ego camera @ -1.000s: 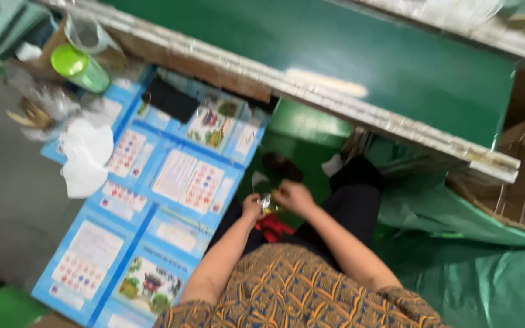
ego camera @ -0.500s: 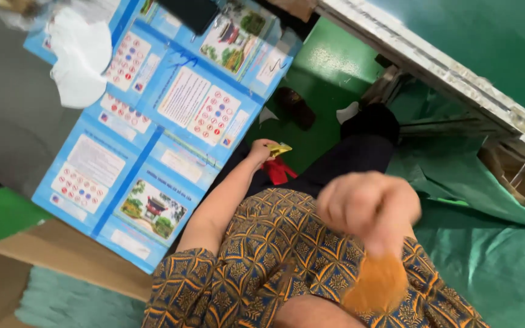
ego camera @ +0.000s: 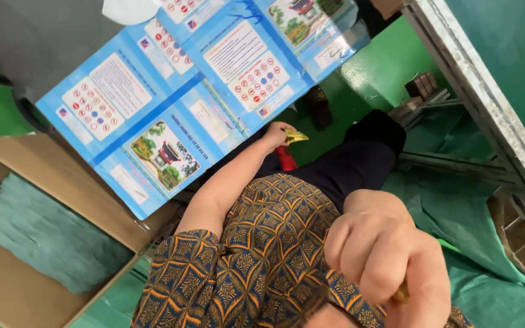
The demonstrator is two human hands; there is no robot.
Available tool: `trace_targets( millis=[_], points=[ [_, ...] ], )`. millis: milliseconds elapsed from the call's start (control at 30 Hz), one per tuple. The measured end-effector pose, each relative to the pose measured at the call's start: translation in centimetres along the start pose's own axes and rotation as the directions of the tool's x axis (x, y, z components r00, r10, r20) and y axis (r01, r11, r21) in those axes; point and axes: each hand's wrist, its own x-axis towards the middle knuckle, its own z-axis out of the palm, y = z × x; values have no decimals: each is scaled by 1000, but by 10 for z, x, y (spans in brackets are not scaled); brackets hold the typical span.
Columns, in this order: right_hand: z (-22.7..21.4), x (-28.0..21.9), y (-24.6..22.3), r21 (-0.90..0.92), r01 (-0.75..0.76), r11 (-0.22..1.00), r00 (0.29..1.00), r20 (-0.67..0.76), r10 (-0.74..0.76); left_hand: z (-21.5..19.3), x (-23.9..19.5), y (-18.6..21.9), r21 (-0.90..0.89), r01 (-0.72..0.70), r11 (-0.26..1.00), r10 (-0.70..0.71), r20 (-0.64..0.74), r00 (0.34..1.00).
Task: Packing individual masks into gold-colored packets and then grouping them on a conveyor belt.
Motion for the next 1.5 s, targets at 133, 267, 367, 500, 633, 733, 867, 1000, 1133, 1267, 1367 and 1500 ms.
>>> trace_targets(
  millis=[133, 267, 367, 500, 633, 733, 867, 1000, 1133, 1267, 1367, 1500],
  points=[
    [20, -33, 5, -202, -165, 965, 938, -336, 90, 13, 7, 4, -32, -13, 999, 13, 12, 1000],
    [7, -145, 41, -419, -756, 504, 405, -903, -143, 36, 79, -21, -142, -3, 990, 28, 179, 983],
    [-29, -326, 50, -37, -937, 348, 3, -995, -99, 64, 43, 20, -138, -314, 939, 334, 155, 930],
    [-28, -347, 62, 403, -801, 443, -397, -911, 112, 102, -25, 82, -87, -408, 909, 407, -32, 913],
    [-30, -320, 59, 488, -604, 630, -348, -873, 342, 119, -61, 120, 195, -770, 608, 794, -179, 581],
    [-42, -310, 53, 484, -580, 655, -273, -873, 404, 110, -101, 138, 440, -754, 488, 854, -62, 517],
    [-111, -396, 15, 514, -560, 650, -217, -848, 484, 95, -136, 166, 817, -571, 79, 954, 104, 280],
    [-95, -319, 27, 457, -637, 621, -263, -886, 382, 83, -180, 188, 825, -558, 85, 824, 256, 505],
    [-117, -287, 15, 275, -794, 542, -281, -957, 73, 90, -138, 201, 659, -717, 227, 911, 117, 396],
    [-167, -280, 34, 173, -837, 519, -163, -984, 64, 110, -33, 205, 269, -884, 382, 924, -117, 364],
    [-110, -197, 113, 124, -901, 416, -92, -991, 98, 57, -100, 213, -210, -731, 649, 746, -10, 666],
    [-127, -154, 134, 203, -875, 439, -24, -925, 380, 4, -116, 207, -28, -792, 610, 752, -295, 590]
  ],
)
